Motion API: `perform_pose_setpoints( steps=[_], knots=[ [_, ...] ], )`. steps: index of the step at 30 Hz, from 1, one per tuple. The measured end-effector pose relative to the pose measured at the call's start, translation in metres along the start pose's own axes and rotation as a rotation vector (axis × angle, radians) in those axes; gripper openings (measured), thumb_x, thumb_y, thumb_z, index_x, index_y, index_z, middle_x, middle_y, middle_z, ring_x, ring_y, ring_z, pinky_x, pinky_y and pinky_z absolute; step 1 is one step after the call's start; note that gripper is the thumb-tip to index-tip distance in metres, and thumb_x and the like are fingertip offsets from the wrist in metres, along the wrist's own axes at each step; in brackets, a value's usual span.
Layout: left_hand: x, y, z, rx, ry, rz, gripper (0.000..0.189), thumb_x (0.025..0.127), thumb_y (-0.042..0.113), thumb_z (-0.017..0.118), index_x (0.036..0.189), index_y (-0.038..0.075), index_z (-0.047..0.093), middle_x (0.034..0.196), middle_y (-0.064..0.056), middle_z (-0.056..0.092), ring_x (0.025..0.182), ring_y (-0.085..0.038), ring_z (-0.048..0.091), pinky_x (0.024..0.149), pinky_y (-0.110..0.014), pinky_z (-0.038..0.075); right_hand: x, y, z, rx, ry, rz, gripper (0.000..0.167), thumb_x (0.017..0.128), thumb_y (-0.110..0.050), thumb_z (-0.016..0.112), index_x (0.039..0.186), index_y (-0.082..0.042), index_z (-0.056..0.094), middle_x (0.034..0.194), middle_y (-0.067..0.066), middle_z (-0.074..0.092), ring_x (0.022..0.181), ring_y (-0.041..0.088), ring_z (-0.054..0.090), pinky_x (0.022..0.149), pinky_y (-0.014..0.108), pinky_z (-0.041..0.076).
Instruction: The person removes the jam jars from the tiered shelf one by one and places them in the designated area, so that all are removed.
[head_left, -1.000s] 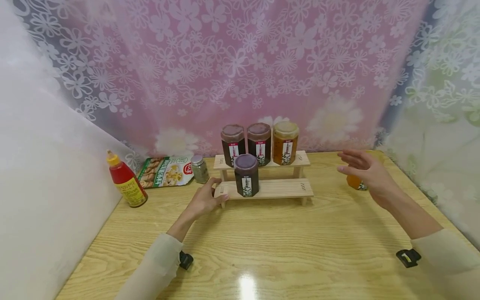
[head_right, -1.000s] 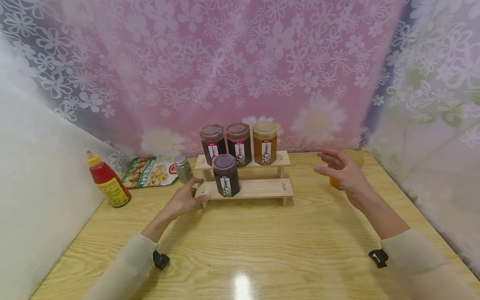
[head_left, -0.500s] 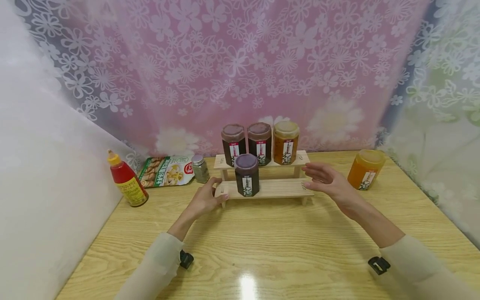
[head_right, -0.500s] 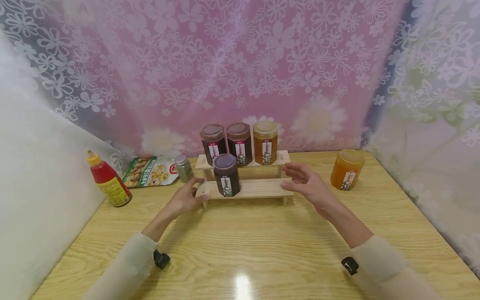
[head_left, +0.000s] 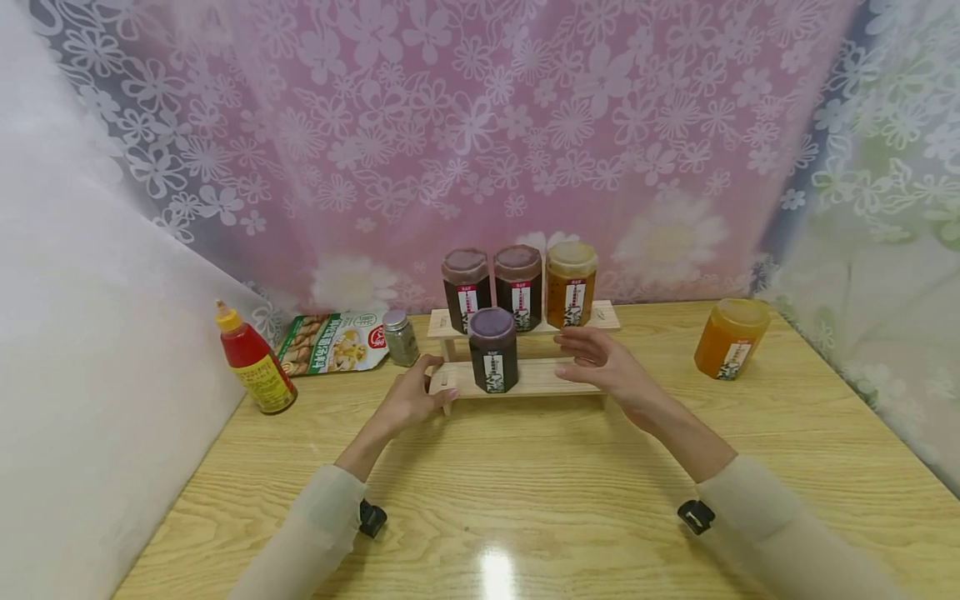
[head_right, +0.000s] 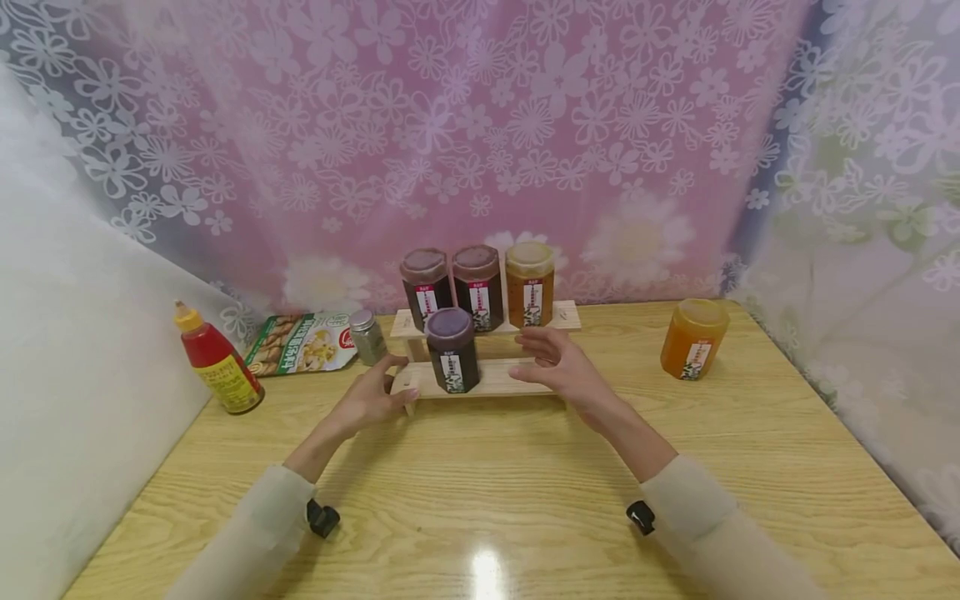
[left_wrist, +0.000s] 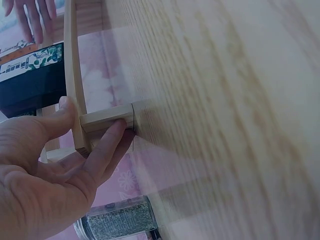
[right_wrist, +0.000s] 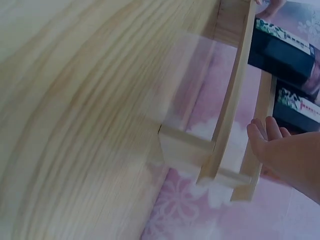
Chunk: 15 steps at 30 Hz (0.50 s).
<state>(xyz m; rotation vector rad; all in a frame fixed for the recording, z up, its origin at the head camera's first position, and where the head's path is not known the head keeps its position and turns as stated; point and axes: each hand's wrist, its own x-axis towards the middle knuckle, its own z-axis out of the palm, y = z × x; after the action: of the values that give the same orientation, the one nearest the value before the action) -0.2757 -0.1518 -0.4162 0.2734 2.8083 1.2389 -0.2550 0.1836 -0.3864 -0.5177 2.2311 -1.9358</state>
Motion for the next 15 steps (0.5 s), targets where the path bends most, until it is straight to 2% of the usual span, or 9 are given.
perform_pose_setpoints(
  steps=[8, 15],
  knots=[
    [0.000, 0.000, 0.000, -0.007, -0.007, 0.000, 0.060, 0.096, 0.020, 0.077, 0.147, 0.005, 0.050, 0.111, -0.023, 0.075, 0.096, -0.025, 0.072, 0.079, -0.038, 0.054, 0.020, 0.007, 0.028, -0.008, -0.001, -0.006, 0.071, 0.096, -0.007, 0.073, 0.155, 0.005, 0.035, 0.158, 0.027, 0.042, 0.148, 0.047, 0.035, 0.123, 0.053, 0.024],
    [0.001, 0.000, 0.000, 0.007, -0.010, -0.002, 0.059, 0.096, 0.021, 0.078, 0.147, 0.007, 0.051, 0.111, -0.022, 0.075, 0.095, -0.024, 0.072, 0.079, -0.039, 0.053, 0.030, 0.013, 0.049, 0.024, 0.028, 0.014, 0.073, 0.093, -0.007, 0.077, 0.154, 0.003, 0.038, 0.157, 0.027, 0.044, 0.146, 0.045, 0.039, 0.120, 0.054, 0.029]
  ],
)
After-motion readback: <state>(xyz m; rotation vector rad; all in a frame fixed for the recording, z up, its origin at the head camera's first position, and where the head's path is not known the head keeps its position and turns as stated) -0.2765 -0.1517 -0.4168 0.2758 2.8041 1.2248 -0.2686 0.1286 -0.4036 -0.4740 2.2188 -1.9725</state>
